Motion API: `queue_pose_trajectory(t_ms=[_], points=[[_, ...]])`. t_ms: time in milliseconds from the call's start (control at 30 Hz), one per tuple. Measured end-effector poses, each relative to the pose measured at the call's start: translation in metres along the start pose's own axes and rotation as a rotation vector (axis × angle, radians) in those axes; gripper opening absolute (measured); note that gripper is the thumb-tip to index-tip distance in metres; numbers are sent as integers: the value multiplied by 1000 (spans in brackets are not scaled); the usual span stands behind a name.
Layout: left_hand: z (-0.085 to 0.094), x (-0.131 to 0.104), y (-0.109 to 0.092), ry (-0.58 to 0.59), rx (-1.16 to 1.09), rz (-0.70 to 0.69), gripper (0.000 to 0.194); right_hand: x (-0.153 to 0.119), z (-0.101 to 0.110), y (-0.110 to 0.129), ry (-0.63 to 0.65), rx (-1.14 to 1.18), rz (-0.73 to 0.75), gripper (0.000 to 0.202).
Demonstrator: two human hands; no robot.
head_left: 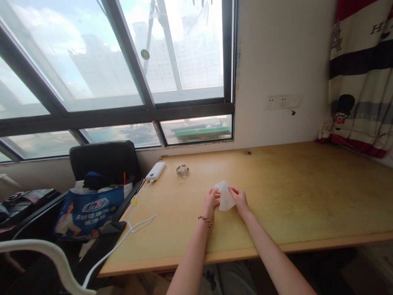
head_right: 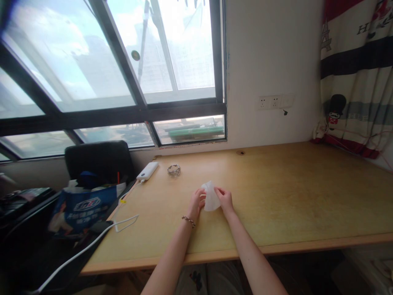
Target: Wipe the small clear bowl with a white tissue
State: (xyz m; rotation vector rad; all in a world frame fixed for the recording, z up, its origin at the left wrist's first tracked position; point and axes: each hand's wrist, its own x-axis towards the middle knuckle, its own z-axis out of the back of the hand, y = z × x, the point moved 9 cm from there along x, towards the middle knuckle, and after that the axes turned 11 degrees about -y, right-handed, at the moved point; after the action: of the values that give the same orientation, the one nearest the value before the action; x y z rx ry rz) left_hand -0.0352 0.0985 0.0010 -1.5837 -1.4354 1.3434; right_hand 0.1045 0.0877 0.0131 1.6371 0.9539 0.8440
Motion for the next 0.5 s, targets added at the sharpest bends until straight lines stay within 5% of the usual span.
queue_pose_trajectory(t_ms=[300,500], points=[[-7,-5,-10,81,-34,-107,43,4,8,-6,-63,30,-14,34],[4,2,-2,42,46,-112,37,4,11,-10,-113,113,-95,35]])
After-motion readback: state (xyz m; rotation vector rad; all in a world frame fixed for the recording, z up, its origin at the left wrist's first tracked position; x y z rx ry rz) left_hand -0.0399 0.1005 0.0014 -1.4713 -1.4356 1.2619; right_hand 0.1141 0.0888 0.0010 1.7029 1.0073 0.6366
